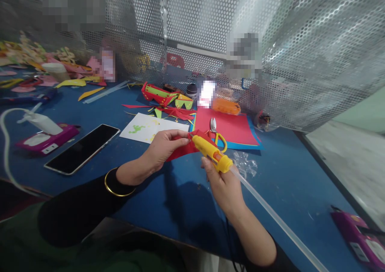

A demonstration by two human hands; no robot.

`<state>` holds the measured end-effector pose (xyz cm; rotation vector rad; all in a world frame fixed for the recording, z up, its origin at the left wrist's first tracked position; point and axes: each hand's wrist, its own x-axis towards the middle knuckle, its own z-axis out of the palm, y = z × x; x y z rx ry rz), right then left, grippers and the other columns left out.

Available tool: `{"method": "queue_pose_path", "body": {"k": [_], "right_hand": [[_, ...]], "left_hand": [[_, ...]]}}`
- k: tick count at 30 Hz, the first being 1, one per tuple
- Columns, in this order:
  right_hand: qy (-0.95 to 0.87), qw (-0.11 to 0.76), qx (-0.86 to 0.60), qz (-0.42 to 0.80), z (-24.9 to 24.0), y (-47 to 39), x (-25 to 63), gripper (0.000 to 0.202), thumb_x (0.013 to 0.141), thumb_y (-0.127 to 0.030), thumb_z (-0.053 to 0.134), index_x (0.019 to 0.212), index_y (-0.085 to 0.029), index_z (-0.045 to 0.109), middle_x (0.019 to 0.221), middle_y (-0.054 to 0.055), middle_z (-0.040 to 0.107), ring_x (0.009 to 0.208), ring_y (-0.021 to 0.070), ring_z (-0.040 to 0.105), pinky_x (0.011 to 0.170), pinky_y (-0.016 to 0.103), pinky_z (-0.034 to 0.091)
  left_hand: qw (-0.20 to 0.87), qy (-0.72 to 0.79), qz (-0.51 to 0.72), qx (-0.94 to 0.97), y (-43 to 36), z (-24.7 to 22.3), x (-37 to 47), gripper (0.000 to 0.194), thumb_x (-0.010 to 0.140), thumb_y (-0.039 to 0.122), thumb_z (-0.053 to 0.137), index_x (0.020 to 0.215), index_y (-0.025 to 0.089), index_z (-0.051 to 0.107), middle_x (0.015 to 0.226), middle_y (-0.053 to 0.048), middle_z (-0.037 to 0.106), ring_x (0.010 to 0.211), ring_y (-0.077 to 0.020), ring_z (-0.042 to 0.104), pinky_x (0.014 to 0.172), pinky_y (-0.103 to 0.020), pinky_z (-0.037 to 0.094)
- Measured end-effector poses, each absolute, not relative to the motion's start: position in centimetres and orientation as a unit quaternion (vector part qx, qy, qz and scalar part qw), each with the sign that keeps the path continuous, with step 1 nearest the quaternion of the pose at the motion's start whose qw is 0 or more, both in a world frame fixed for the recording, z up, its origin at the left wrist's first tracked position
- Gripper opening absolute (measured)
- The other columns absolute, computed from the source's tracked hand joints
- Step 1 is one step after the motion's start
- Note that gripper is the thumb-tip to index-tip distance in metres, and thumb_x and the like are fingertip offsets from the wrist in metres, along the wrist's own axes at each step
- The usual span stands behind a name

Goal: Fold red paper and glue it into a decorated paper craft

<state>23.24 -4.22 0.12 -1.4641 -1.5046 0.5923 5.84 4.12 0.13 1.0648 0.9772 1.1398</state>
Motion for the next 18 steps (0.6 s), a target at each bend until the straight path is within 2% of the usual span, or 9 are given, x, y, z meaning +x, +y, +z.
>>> {"method": "queue_pose_path", "body": {"k": [18], "right_hand": [[-0.619, 0.463, -0.588, 0.238, -0.25, -4.23, 23.65, 0.044, 0.091, -0.059, 0.058, 0.074, -0.020, 0.067, 0.051, -0.001, 0.053, 0.048, 0.0124, 0.049, 0.044, 0.026, 0.036]], "left_hand": [[0.605, 0.428, 0.489, 0.460, 4.12, -0.03, 6.01, 0.018, 0.070, 0.019, 0.079, 0.087, 0.017, 0.080, 0.076, -0.003, 0.076, 0.071, -0.0162, 0.066, 0.074, -0.033, 0.053]]}}
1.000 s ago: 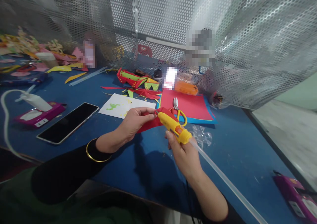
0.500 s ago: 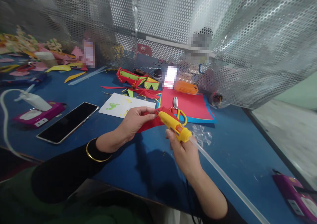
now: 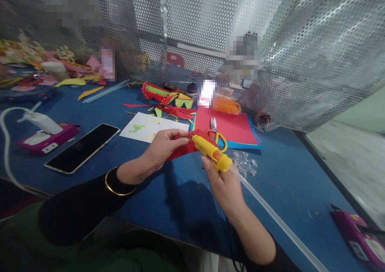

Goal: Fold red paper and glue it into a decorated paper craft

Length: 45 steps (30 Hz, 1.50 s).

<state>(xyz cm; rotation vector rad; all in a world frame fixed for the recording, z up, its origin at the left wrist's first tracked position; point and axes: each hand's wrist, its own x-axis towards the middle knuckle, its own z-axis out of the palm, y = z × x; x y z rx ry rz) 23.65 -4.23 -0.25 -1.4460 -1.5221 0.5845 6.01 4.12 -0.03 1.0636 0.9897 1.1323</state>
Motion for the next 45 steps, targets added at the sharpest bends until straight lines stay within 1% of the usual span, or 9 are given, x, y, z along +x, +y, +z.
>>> {"method": "queue_pose_path", "body": {"k": [5, 13, 20, 28, 34, 45], "right_hand": [[-0.627, 0.463, -0.588, 0.218, -0.1, -4.2, 23.6, 0.045, 0.091, -0.060, 0.058, 0.072, -0.020, 0.067, 0.050, -0.001, 0.053, 0.049, 0.0135, 0.051, 0.045, 0.026, 0.038], [-0.624, 0.468, -0.585, 0.223, -0.3, -4.1, 23.6, 0.045, 0.090, -0.061, 0.060, 0.071, -0.021, 0.065, 0.051, -0.001, 0.052, 0.054, 0.0157, 0.054, 0.046, 0.027, 0.039], [-0.617, 0.468, -0.587, 0.236, -0.5, -4.2, 23.7, 0.046, 0.090, -0.063, 0.060, 0.072, -0.021, 0.064, 0.050, -0.001, 0.051, 0.049, 0.0138, 0.050, 0.043, 0.026, 0.035], [-0.619, 0.463, -0.593, 0.226, -0.6, -4.2, 23.7, 0.046, 0.091, -0.062, 0.059, 0.071, -0.021, 0.064, 0.052, -0.001, 0.053, 0.050, 0.0133, 0.050, 0.044, 0.026, 0.037], [-0.612, 0.467, -0.592, 0.240, -0.4, -4.2, 23.7, 0.048, 0.089, -0.065, 0.061, 0.070, -0.021, 0.064, 0.050, -0.001, 0.052, 0.048, 0.0133, 0.050, 0.042, 0.025, 0.035], [-0.599, 0.471, -0.595, 0.256, -1.2, -4.1, 24.1, 0.047, 0.089, -0.064, 0.062, 0.071, -0.021, 0.064, 0.049, -0.002, 0.050, 0.047, 0.0133, 0.049, 0.042, 0.025, 0.035]], "left_hand": [[0.605, 0.424, 0.492, 0.460, 4.1, 0.0, 6.0, 0.016, 0.071, 0.019, 0.078, 0.087, 0.017, 0.080, 0.076, -0.003, 0.076, 0.072, -0.0163, 0.067, 0.076, -0.033, 0.053], [0.606, 0.429, 0.485, 0.462, 4.1, 0.1, 6.0, 0.017, 0.071, 0.019, 0.078, 0.088, 0.018, 0.081, 0.076, -0.003, 0.076, 0.072, -0.0168, 0.067, 0.076, -0.034, 0.054], [0.604, 0.434, 0.485, 0.461, 4.1, 0.1, 6.0, 0.017, 0.071, 0.019, 0.078, 0.088, 0.018, 0.081, 0.075, -0.003, 0.076, 0.070, -0.0166, 0.067, 0.075, -0.033, 0.054], [0.602, 0.430, 0.489, 0.463, 4.1, 0.0, 5.9, 0.017, 0.071, 0.018, 0.078, 0.087, 0.018, 0.081, 0.076, -0.003, 0.076, 0.071, -0.0164, 0.067, 0.074, -0.032, 0.053], [0.611, 0.422, 0.488, 0.458, 4.1, -0.1, 6.0, 0.016, 0.071, 0.018, 0.078, 0.087, 0.018, 0.080, 0.076, -0.003, 0.077, 0.072, -0.0167, 0.068, 0.076, -0.033, 0.054], [0.605, 0.419, 0.490, 0.467, 4.2, -0.1, 6.0, 0.018, 0.069, 0.019, 0.077, 0.087, 0.018, 0.081, 0.074, -0.001, 0.077, 0.070, -0.0158, 0.067, 0.075, -0.032, 0.053]]}}
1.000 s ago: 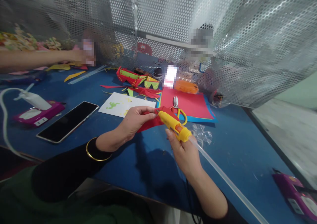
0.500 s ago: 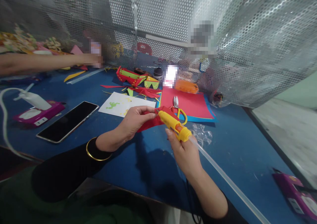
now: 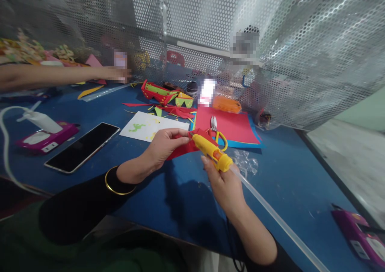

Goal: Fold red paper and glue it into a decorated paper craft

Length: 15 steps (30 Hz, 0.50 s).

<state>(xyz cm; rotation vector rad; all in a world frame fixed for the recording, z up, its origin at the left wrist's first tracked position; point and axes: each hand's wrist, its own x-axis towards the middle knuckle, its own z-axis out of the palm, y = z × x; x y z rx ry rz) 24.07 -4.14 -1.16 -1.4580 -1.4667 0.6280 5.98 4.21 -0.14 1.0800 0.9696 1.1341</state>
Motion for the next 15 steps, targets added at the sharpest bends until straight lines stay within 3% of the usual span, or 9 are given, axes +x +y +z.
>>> {"method": "queue_pose_path", "body": {"k": [15], "right_hand": [[-0.612, 0.461, -0.596, 0.240, -0.85, -4.17, 23.89, 0.047, 0.090, -0.063, 0.061, 0.068, -0.021, 0.060, 0.049, -0.003, 0.050, 0.048, 0.0126, 0.049, 0.042, 0.025, 0.036]], "left_hand": [[0.614, 0.423, 0.485, 0.457, 4.00, 0.33, 5.94, 0.016, 0.071, 0.015, 0.076, 0.087, 0.017, 0.080, 0.075, -0.002, 0.076, 0.070, -0.0148, 0.067, 0.076, -0.032, 0.053]]}}
